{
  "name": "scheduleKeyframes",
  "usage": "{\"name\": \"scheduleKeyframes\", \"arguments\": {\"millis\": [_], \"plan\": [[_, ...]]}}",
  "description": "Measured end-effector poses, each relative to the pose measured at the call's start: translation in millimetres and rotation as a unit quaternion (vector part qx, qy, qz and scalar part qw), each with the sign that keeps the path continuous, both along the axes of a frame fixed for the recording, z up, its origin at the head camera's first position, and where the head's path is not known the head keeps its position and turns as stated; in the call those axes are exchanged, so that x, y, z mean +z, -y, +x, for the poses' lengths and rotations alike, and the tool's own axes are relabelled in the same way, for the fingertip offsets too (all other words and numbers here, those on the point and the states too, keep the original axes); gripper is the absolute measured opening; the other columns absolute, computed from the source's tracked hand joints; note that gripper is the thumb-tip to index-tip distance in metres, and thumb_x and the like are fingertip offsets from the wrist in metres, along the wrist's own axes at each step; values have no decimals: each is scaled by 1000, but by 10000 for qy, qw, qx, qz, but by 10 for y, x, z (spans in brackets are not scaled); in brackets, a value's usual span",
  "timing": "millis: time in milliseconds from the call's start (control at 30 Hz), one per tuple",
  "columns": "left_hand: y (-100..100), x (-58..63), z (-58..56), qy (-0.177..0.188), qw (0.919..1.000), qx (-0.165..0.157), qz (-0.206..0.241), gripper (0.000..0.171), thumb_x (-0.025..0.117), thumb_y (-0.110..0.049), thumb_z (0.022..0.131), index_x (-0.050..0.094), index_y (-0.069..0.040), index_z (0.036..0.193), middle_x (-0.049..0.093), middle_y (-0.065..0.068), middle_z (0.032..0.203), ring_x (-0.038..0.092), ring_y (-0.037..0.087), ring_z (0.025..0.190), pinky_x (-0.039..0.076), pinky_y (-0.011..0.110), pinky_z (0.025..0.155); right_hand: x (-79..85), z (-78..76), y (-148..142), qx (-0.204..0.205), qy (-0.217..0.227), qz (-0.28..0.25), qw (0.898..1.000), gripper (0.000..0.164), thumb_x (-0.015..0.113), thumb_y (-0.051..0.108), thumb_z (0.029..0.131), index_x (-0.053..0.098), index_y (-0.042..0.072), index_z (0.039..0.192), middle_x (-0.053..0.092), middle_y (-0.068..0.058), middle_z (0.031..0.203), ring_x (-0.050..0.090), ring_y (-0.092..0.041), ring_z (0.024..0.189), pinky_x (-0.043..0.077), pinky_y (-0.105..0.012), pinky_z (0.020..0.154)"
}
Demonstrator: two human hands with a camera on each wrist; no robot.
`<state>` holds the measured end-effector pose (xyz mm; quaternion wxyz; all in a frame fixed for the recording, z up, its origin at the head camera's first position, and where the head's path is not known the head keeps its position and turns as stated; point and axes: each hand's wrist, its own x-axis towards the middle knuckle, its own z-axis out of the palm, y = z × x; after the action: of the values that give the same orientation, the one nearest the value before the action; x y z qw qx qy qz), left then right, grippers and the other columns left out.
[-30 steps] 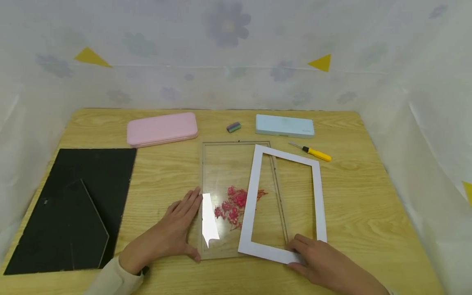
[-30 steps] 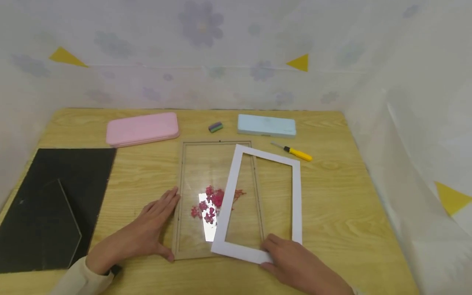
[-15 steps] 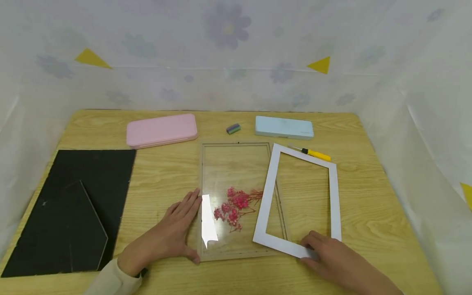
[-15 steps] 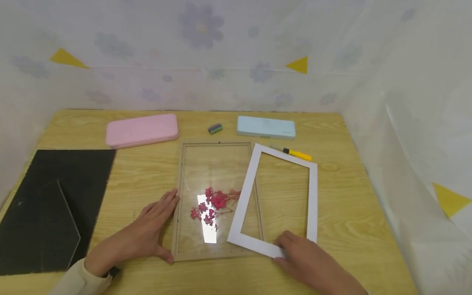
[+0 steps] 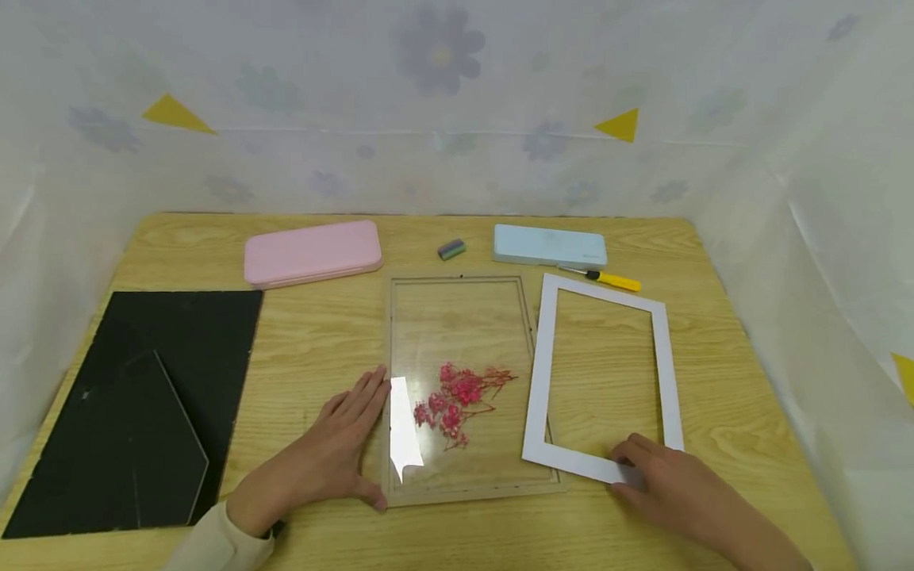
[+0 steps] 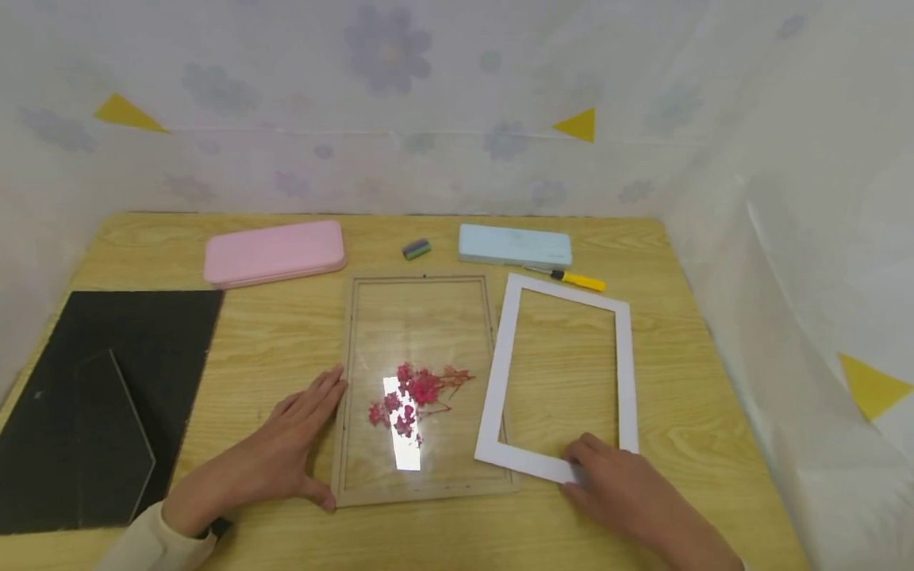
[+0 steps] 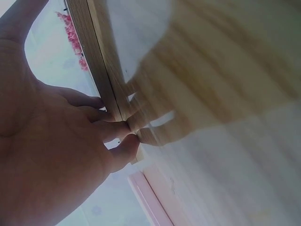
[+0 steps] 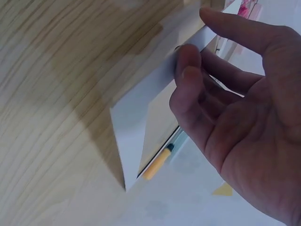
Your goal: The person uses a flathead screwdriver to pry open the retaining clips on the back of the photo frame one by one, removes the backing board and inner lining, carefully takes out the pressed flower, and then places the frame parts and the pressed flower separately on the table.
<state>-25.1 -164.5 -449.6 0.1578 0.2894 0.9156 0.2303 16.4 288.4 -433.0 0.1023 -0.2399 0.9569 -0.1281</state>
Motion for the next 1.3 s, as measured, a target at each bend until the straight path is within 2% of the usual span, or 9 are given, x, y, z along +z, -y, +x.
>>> {"name": "scheduleKeyframes", "arguments": {"millis": [400,600,700,933,1167,1300], "plan": [[10,-9,1,-29,10000,-20,-31,150,90,-64,51,9,3,159,2,19,166,9,39,152,26,63,112,-64,-36,-461,-378,131,675,9969,34,89,23,72,69,17,99,60,12,94,59,-3,71,50,-28,58],[8,-6,4,-46,10000,-11,-20,150,90,-64,51,9,2,159,2,20,166,9,39,152,26,63,112,-66,-41,-663,-583,226,635,9960,34,90,20,70,69,17,96,57,11,95,56,-2,70,50,-26,57],[7,-5,7,-34,10000,-4,-18,150,90,-64,51,9,2,159,2,19,166,9,39,152,26,63,112,-74,-53,-771,-694,434,530,9952,33,89,18,71,68,15,96,56,10,95,54,0,71,50,-26,59],[18,6,15,-4,10000,-1,-63,149,89,-65,52,8,2,159,1,18,167,9,38,152,26,62,112,-118,-120,-1082,-943,694,567,9915,38,90,19,67,68,8,96,61,7,92,63,-14,78,53,-32,67],[23,-5,8,-27,10000,-16,-60,149,88,-66,53,9,1,159,2,18,167,9,38,152,27,62,111,-83,-199,-1357,-1339,999,644,9838,35,86,14,73,67,-1,98,61,-4,93,60,-17,77,53,-37,66],[24,-14,3,-48,10000,-40,-51,148,88,-67,54,9,1,159,2,18,167,9,38,152,27,62,112,-71,-234,-1438,-1375,900,654,9842,35,85,14,74,67,-1,99,61,-8,94,61,-21,81,52,-37,65]]}}
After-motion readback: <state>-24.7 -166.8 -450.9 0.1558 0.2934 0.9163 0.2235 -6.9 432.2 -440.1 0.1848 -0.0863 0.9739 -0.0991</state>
